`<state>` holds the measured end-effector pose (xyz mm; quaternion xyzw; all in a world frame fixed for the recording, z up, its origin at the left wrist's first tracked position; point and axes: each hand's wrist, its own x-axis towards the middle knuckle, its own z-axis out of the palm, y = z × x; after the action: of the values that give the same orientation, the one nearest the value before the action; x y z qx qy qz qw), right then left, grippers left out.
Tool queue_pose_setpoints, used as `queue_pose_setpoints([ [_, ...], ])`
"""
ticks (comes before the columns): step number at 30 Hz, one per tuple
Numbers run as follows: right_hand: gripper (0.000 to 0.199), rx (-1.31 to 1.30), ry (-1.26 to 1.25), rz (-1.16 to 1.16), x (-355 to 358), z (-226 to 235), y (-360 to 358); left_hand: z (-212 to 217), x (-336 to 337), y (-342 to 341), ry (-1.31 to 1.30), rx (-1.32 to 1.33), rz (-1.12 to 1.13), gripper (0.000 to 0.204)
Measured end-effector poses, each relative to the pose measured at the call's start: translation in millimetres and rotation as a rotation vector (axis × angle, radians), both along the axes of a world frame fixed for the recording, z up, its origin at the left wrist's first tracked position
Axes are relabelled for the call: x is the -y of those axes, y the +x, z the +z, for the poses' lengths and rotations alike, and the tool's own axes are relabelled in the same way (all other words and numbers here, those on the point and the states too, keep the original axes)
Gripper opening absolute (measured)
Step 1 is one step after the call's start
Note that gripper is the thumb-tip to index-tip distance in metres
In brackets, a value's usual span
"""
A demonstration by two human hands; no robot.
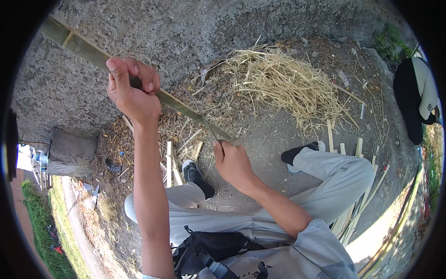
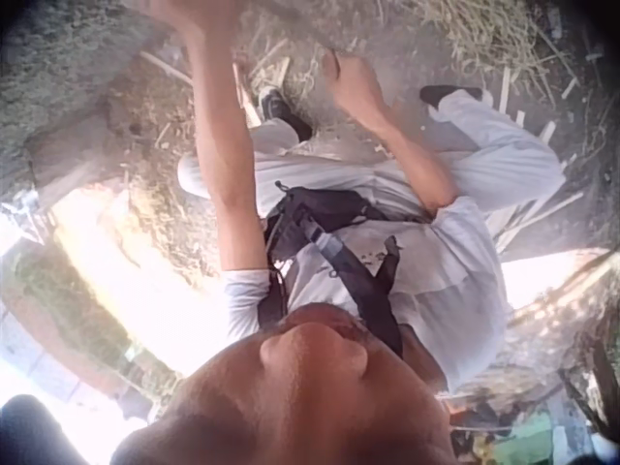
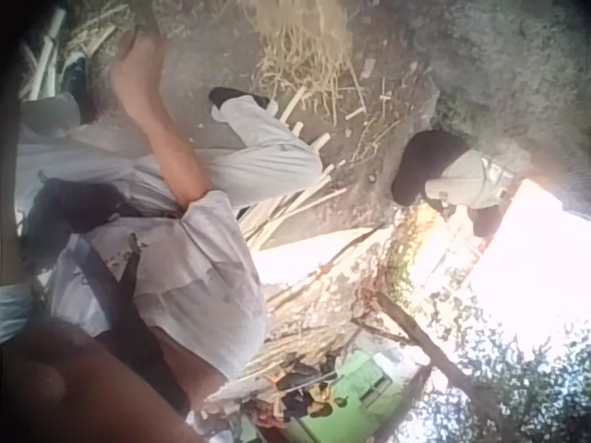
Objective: The person shaves and splits a piece of bamboo using a machete while sitting on the ground.
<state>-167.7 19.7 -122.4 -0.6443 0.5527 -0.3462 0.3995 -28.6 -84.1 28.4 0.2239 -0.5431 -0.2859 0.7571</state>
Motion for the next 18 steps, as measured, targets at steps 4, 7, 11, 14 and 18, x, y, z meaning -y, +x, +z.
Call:
queue_pose_setpoints([
  [4, 0.037, 0.129, -0.189, -0.087, -2, -44, 15, 7, -3, -6, -0.013, -0.001, -0.003, 0.043],
  [7, 0.037, -0.189, -0.081, -0.105, 9, -140, 8, 1, 1, -4, -0.003, 0.004, 0.0, 0.043],
  [11, 0.038, -0.181, -0.019, -0.023, 15, -107, 3, -4, -6, -1, 0.034, 0.053, 0.076, 0.046],
  [14, 0.039, -0.011, -0.022, -0.024, 14, -29, 5, 1, 4, 1, 0.023, 0.045, 0.06, 0.046],
  [18, 0.039, 0.195, -0.166, -0.088, 8, -24, 11, 4, 4, -5, 0.003, 0.06, 0.035, 0.044],
])
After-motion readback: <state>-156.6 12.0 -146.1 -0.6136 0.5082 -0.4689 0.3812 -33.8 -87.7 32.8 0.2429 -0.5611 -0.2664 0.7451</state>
